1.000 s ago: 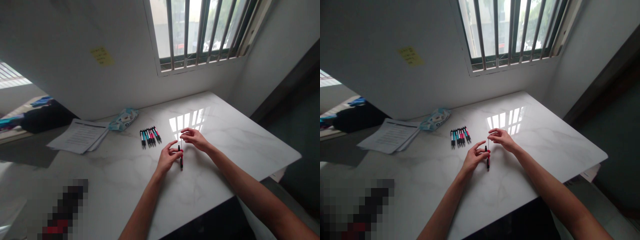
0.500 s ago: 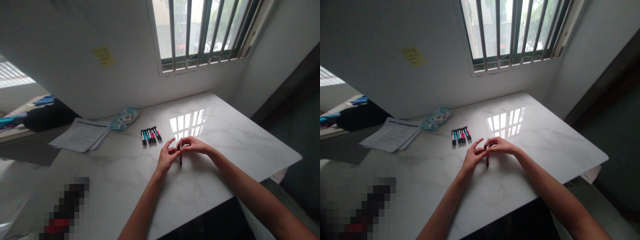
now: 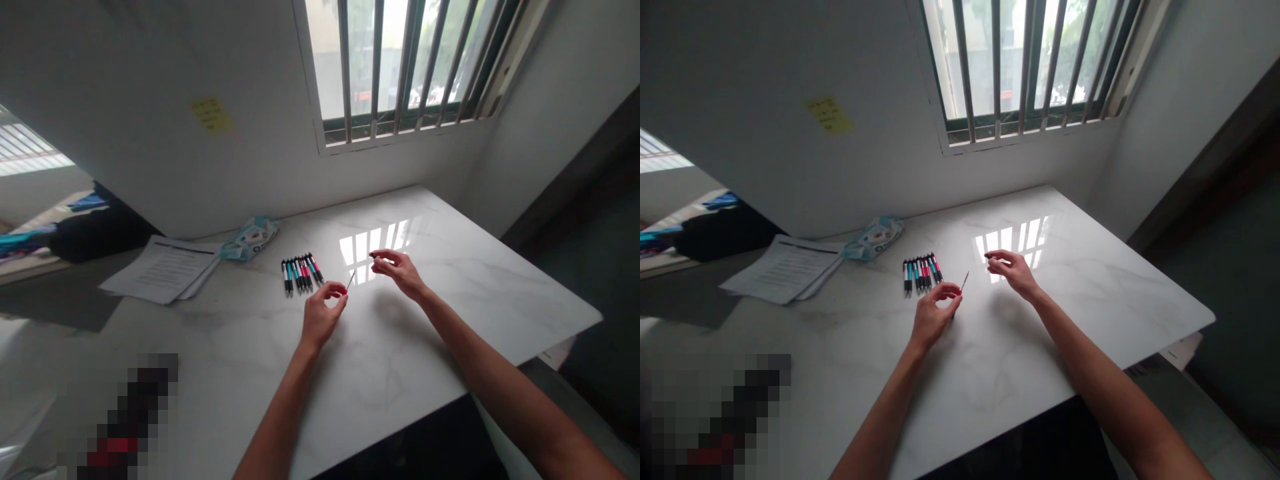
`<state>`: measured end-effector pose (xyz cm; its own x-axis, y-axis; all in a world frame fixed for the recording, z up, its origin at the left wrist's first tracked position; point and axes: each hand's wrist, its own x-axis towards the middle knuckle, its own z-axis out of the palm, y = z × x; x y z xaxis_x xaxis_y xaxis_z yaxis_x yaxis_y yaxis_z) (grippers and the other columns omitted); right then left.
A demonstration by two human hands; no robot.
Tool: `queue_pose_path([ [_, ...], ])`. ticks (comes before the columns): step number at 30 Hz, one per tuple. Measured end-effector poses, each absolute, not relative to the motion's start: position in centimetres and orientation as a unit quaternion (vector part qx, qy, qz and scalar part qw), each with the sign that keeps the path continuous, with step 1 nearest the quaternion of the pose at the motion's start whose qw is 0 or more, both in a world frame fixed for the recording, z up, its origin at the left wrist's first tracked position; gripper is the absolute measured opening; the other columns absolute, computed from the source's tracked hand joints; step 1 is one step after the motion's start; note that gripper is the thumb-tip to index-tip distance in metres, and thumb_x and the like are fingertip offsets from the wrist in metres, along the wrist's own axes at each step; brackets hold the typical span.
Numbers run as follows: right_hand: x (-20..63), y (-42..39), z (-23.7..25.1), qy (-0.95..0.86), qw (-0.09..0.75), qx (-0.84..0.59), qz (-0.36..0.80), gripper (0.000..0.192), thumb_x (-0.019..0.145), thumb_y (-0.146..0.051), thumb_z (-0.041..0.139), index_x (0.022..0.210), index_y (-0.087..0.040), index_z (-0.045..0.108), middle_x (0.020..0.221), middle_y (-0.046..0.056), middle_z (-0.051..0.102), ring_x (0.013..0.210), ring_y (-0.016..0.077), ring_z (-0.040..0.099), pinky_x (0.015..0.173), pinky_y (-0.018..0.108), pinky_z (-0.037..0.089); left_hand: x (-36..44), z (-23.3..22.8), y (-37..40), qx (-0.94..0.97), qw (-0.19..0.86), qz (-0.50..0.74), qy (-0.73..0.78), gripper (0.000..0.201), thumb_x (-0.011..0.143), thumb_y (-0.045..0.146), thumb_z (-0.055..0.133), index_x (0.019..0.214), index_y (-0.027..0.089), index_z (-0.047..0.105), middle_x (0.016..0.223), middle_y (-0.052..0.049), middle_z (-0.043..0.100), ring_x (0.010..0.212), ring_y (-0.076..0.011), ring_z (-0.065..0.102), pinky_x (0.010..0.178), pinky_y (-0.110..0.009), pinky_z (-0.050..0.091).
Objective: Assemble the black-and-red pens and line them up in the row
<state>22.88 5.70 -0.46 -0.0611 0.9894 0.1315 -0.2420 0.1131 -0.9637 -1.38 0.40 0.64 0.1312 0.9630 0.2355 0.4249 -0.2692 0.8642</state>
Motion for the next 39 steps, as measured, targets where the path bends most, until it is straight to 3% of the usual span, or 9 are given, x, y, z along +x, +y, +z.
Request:
queue_pose_path([
  [3,22.5,5.3,-0.7,-0.612,0.512,-0.400,0.451,0.032,0.088,-0.043,0.077,0.114,-0.024,0.081,0.108,0.008,0.070,0.088,0.0177,0.069,0.080,0.032,0.060,-2.3,0.7,0.9,0.701,0.234,0.412,0.532,0.010,0.087,0.021,0.068,0.095,0.023,0.075,0.097,-0.001,0.077,0.088,-0.0181,0.071,0.090,-0.035,0.055],
  [10,21.9,4.6,-1.0,-0.654,0.501,-0.383,0.418,0.035,0.086,-0.030,0.078,0.119,-0.024,0.074,0.099,0.004,0.075,0.092,0.0204,0.075,0.088,0.037,0.062,-3.3,0.4,1.4,0.712,0.154,0.416,0.544,0.017,0.090,0.018,0.066,0.098,0.025,0.079,0.103,-0.002,0.075,0.097,-0.0199,0.072,0.090,-0.034,0.058],
  [26,21.3,4.3,-1.3,-0.693,0.478,-0.395,0.368,0.023,0.086,-0.030,0.075,0.107,-0.023,0.075,0.101,0.004,0.078,0.088,0.0198,0.075,0.085,0.037,0.064,-2.8,0.1,1.1,0.743,0.166,0.384,0.522,0.021,0.090,0.012,0.068,0.101,0.026,0.079,0.103,-0.002,0.075,0.098,-0.0206,0.071,0.094,-0.038,0.058],
  [31,20.9,4.0,-1.1,-0.707,0.465,-0.384,0.369,0.021,0.087,-0.024,0.070,0.107,-0.023,0.075,0.101,0.003,0.078,0.091,0.0195,0.075,0.088,0.036,0.063,-2.5,0.0,1.0,0.752,0.170,0.378,0.512,0.024,0.090,0.013,0.070,0.109,0.026,0.076,0.105,-0.002,0.078,0.096,-0.0200,0.073,0.096,-0.039,0.057],
  [39,21.9,4.6,-1.0,-0.692,0.485,-0.415,0.338,0.025,0.083,-0.017,0.065,0.105,-0.022,0.075,0.105,0.004,0.078,0.094,0.0208,0.076,0.086,0.035,0.063,-2.8,-0.5,1.3,0.735,0.185,0.395,0.520,0.024,0.089,0.015,0.070,0.109,0.026,0.075,0.101,-0.002,0.077,0.089,-0.0182,0.074,0.084,-0.032,0.061],
])
